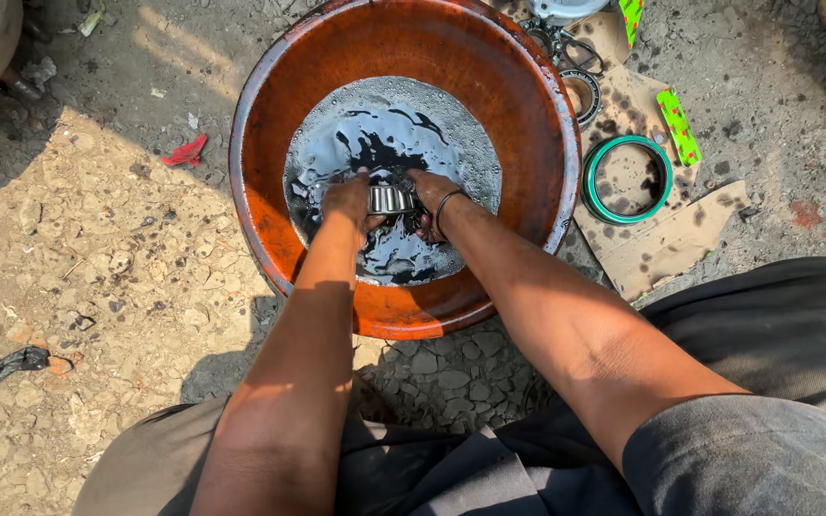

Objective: The person washes several mechanical parts, including a green ring and a metal bearing, in a large orange basin filled with soapy water. They scrub the parts by hand, rinse them in the basin, and place the cleaned items on a nearby piece of cardboard.

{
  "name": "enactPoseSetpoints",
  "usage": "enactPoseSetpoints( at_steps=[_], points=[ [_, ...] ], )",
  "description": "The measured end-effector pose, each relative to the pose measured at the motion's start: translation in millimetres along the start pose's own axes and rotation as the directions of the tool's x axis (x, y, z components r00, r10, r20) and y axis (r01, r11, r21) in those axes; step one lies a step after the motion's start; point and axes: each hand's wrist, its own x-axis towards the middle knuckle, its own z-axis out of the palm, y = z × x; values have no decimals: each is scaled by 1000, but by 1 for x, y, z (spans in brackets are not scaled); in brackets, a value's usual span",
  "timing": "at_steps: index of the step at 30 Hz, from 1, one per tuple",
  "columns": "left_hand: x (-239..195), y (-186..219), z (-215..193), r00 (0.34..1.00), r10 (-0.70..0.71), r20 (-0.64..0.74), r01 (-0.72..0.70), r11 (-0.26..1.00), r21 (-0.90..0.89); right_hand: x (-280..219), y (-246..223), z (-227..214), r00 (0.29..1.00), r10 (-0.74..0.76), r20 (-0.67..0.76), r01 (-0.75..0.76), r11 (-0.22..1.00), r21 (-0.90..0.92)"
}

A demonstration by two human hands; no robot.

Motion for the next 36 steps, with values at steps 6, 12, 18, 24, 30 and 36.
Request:
enactPoseSetpoints(
  at_steps=[6, 12, 18, 24, 30, 36],
  points=[
    [-50, 24, -46, 991, 133, -28, -136, 984, -115, 37, -19, -21, 984, -179, -3, 178, 982, -61],
    [-51, 23, -36, 917, 356, -181, -379, 918, -117, 75, -24, -51, 717, -697, 11, 427, 426, -798],
    [-22, 9, -25, 986, 162, -42, -160, 835, -526, 50, -5, -54, 722, -692, 11, 139, 129, -982],
    [-20, -17, -28, 992, -72, 102, 118, 804, -583, 27, -24, -56, 547, -836, 46, 210, 83, -974],
    [-16, -15, -28, 996, -68, 61, 89, 862, -499, 18, -14, -24, 486, -825, 288, 569, 49, -821],
    [-21, -7, -36, 996, 79, -32, -84, 973, -213, 30, -12, -21, 558, -740, 375, 669, 134, -731]
  ],
)
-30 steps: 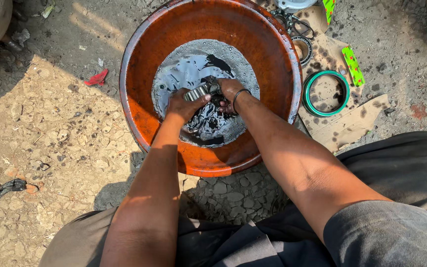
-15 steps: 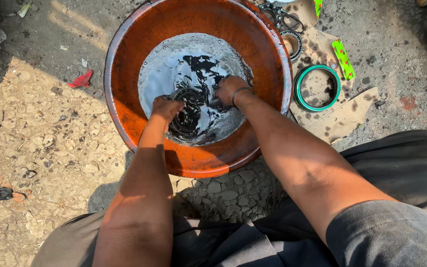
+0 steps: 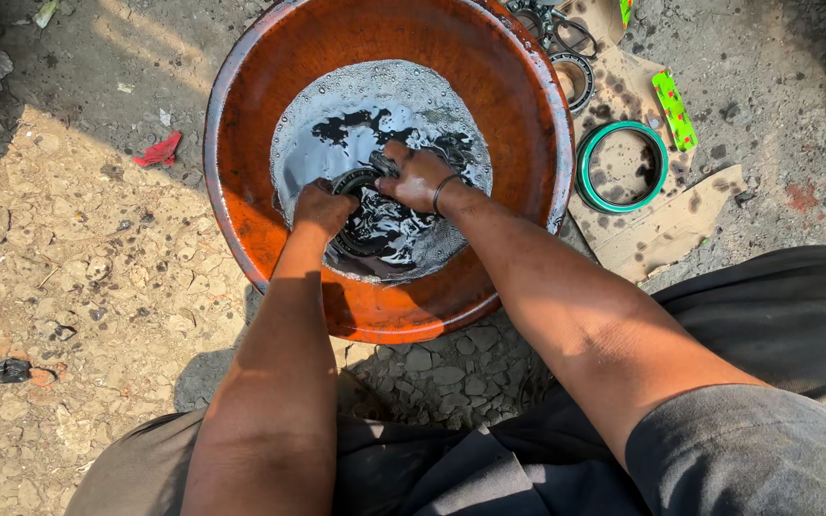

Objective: The person washes several mechanical parts, including a green ring and a metal bearing, in a large orange basin filled with soapy water. They scrub the parts by hand, rinse them in the basin, and place the cleaned items on a nearby piece of cardboard.

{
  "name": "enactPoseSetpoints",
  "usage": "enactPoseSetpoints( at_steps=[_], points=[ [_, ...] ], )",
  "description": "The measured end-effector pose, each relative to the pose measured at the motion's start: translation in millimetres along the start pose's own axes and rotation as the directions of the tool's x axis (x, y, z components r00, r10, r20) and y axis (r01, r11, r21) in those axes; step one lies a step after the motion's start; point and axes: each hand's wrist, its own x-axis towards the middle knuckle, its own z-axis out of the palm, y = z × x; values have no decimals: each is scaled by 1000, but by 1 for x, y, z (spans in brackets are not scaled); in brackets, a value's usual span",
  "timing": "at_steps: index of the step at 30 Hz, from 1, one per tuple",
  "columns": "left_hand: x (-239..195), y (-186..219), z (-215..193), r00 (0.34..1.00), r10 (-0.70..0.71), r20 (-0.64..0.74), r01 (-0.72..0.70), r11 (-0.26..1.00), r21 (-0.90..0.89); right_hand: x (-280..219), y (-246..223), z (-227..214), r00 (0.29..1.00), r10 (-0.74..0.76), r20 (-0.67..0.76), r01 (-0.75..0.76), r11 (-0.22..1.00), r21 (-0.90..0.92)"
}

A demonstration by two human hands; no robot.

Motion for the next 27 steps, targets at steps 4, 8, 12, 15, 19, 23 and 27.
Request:
enactPoseSetpoints(
  at_steps=[4, 8, 12, 15, 19, 23, 27],
  points=[
    [-9, 11, -1, 999, 37, 17, -37, 999, -22, -5, -1, 6, 999, -35, 30, 42, 963, -266],
    [-17, 19, -6, 999, -7, 50, 7, 1000, -6, -15, -5, 8, 994, -77, -82, 50, 958, -283],
    [-20, 25, -7, 998, 8, 56, -9, 1000, 21, -19, -3, 11, 980, -113, -162, 70, 966, -250],
    [-21, 30, -5, 998, 28, 48, -29, 999, 30, -10, 0, 19, 965, -8, -260, -18, 995, -94],
    [-22, 31, -5, 999, 31, 42, -34, 997, 71, 5, 13, 31, 954, 162, -254, -73, 942, 328],
    [-24, 35, -4, 999, 18, 51, -23, 995, 96, 11, 35, 41, 967, 196, -165, -114, 906, 408],
    [-25, 38, 1, 997, 61, 44, -66, 988, 141, 19, 47, 57, 904, 407, -129, -289, 806, 517]
  ],
)
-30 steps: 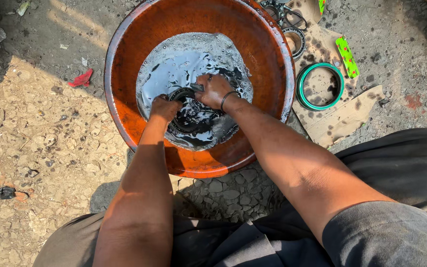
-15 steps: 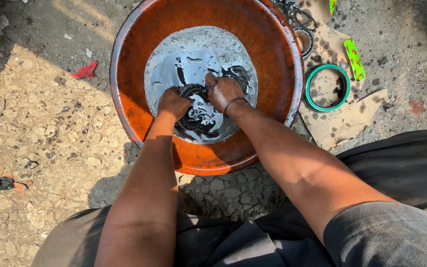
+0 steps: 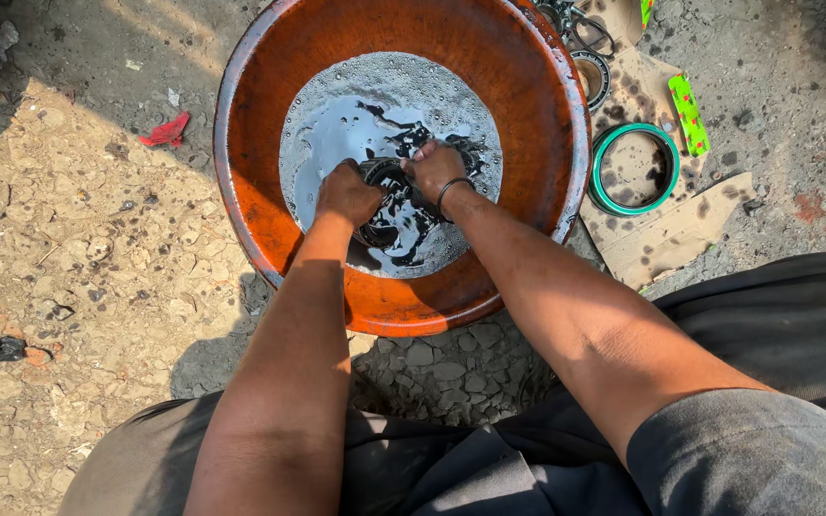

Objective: The person washes several mechanical parts, including a green ring and a metal bearing, in a large orange basin filled with soapy water. They scrub the parts by hand, rinse them in the basin, and place the cleaned items on a nearby piece of cardboard.

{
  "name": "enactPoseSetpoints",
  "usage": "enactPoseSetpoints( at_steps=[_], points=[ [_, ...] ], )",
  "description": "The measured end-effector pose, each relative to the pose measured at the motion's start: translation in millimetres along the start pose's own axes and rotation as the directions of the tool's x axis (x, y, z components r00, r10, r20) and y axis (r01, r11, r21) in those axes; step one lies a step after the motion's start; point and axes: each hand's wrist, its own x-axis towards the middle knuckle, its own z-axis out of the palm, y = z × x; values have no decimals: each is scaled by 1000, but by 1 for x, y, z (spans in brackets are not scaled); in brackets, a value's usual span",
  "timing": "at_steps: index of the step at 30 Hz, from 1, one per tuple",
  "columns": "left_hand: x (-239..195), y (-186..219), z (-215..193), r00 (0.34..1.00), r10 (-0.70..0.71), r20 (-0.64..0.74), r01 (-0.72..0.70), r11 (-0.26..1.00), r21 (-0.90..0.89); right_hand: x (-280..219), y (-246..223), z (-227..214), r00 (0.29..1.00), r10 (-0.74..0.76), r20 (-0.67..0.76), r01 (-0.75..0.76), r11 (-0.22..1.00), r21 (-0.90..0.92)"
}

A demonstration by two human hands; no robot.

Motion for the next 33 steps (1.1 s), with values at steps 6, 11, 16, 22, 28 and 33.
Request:
enactPoseSetpoints(
  at_steps=[6, 11, 16, 22, 28, 33],
  points=[
    [3, -3, 3, 1000, 16, 14, -16, 1000, 23, -5, -19, 7, 998, 62, -16, -58, 978, 199],
    [4, -7, 2, 999, 17, -40, -17, 1000, -1, -42, -55, 23, 968, -250, 9, 250, 968, -32],
    [-1, -2, -4, 999, -42, 25, 43, 999, -31, -35, -51, 20, 969, -242, -55, 247, 965, 94],
    [-2, -3, 4, 1000, 15, 22, -14, 999, -31, -16, -33, -1, 998, 31, -47, -32, 999, -13],
    [7, -14, 8, 996, 56, -66, -60, 997, -57, -39, -47, 21, 883, -467, 43, 467, 884, 3],
    [4, -14, 9, 1000, 17, -19, -18, 998, -59, -25, -48, -5, 982, -188, -10, 188, 982, -13]
  ],
)
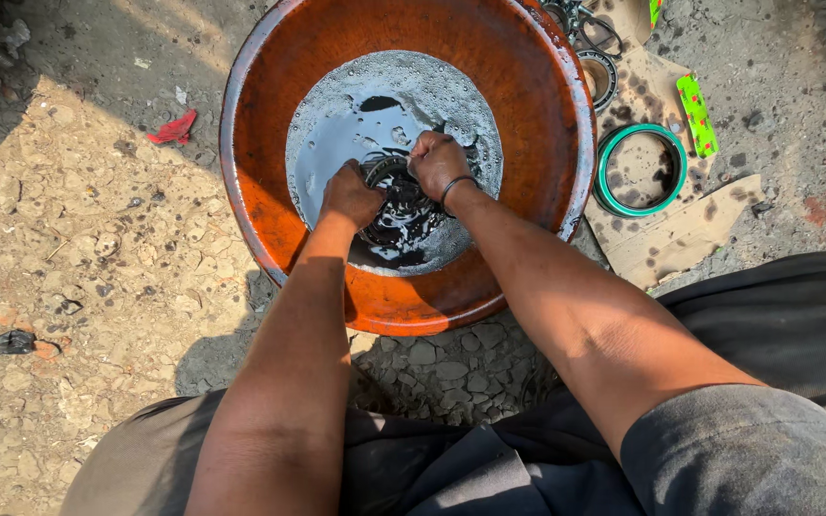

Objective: The person washes several mechanical parts, including a green ring and a metal bearing, in a large orange basin filled with soapy water. They scrub the parts by hand, rinse them in the basin, and place the cleaned items on a nearby piece of cardboard.

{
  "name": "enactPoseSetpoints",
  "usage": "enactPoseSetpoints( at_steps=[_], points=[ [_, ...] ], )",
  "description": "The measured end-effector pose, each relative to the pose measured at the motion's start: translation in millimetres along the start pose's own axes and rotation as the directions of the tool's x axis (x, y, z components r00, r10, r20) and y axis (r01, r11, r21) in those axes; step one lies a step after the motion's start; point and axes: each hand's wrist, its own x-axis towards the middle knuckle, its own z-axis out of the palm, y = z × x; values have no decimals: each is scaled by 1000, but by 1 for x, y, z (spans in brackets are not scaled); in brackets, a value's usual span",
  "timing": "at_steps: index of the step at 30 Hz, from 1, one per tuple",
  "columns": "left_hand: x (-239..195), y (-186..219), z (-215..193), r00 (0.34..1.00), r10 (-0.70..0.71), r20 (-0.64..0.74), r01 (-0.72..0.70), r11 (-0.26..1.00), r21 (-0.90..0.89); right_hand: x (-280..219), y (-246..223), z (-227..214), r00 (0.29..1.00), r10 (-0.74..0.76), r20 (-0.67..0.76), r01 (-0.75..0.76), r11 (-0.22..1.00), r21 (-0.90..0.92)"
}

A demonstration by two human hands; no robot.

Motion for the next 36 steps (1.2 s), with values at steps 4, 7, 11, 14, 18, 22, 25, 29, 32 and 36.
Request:
enactPoseSetpoints(
  at_steps=[4, 7, 11, 14, 18, 22, 25, 29, 32, 36],
  points=[
    [5, -4, 3, 1000, 20, -6, -20, 999, 30, -4, -6, 14, 976, -209, -65, 203, 975, -90],
    [9, -9, 5, 1000, 15, -22, -15, 1000, 0, -20, -17, 32, 934, -347, 85, 355, 931, -90],
    [15, -9, 2, 1000, 2, 16, 1, 983, -185, -15, -27, 21, 958, -282, 43, 284, 958, -43],
    [12, -13, -2, 980, -80, 181, 175, 775, -607, -8, -24, 15, 983, -182, 26, 182, 983, 21],
    [8, -12, -6, 916, -172, 362, 399, 317, -860, -8, -25, 20, 982, -183, -42, 185, 982, 45],
    [6, -11, -3, 931, -226, 286, 361, 452, -816, -25, -38, 26, 993, -111, -48, 109, 993, -35],
    [9, -17, -3, 904, -302, 303, 415, 448, -792, -46, -49, 28, 986, -169, -6, 169, 984, -61],
    [18, -26, -4, 897, -372, 237, 422, 567, -707, -78, -54, 32, 856, -516, 42, 514, 838, -185],
    [21, -31, -1, 909, -342, 239, 383, 459, -802, -92, -43, 32, 862, -488, 135, 504, 853, -135],
    [20, -23, -4, 918, -309, 249, 363, 400, -841, -76, -35, 39, 862, -506, -33, 502, 861, -83]
  ],
)
